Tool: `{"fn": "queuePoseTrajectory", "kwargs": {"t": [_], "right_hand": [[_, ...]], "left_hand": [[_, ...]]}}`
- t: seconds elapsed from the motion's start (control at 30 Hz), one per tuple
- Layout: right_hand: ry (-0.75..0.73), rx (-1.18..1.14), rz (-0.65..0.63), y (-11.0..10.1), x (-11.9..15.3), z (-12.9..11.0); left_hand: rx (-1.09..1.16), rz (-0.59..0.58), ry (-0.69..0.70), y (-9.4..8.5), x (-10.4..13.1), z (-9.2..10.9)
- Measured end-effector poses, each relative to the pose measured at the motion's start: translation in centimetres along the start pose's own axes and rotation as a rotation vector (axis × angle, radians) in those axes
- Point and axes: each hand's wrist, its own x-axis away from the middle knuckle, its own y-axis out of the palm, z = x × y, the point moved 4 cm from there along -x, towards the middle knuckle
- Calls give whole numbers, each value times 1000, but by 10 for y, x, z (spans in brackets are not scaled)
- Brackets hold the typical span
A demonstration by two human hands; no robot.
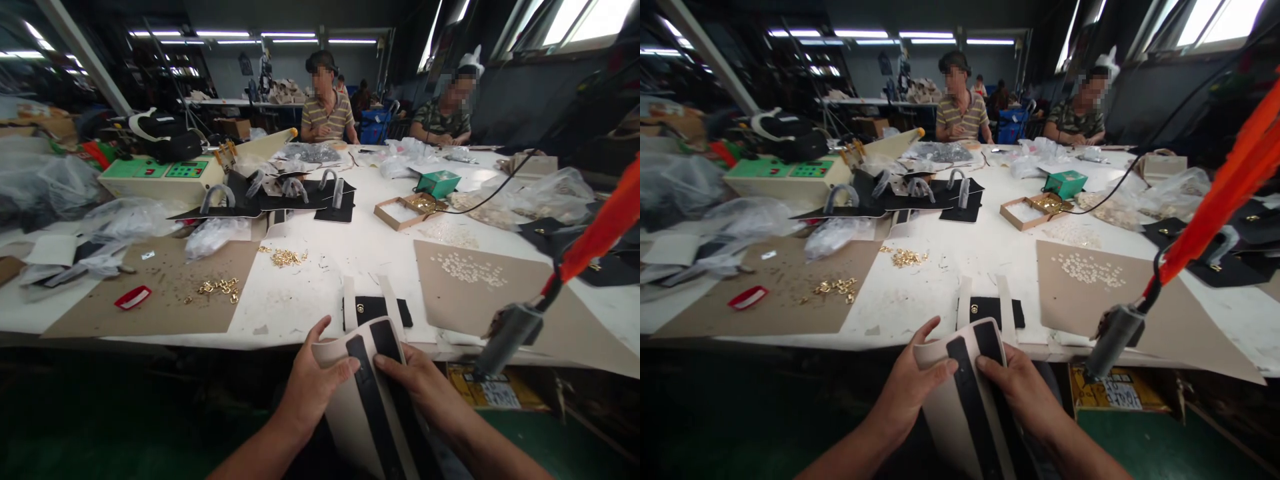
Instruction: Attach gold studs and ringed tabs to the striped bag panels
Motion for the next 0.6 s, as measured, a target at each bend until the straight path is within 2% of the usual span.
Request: {"fn": "queuePoseTrajectory", "kwargs": {"t": [0.1,0.17,0.23,0.3,0.43,0.5,0.6], "right_hand": [[20,18,123,-13,-6,8],[8,151,182,-21,-5,6],[-39,352,221,-26,-7,1],[-95,536,259,-28,-13,-6],[-121,788,340,-32,-36,-19],[-119,908,375,-34,-49,-25],[-130,1048,410,-37,-63,-34]], "left_hand": [[94,-110,-110,15,-12,-13],[22,-144,-100,20,-17,-20],[-91,-122,-68,20,-25,-21],[-223,-104,-51,19,-36,-15],[-486,-121,-16,14,-68,11],[-563,-132,0,13,-85,22],[-637,-142,-19,12,-103,29]]}}
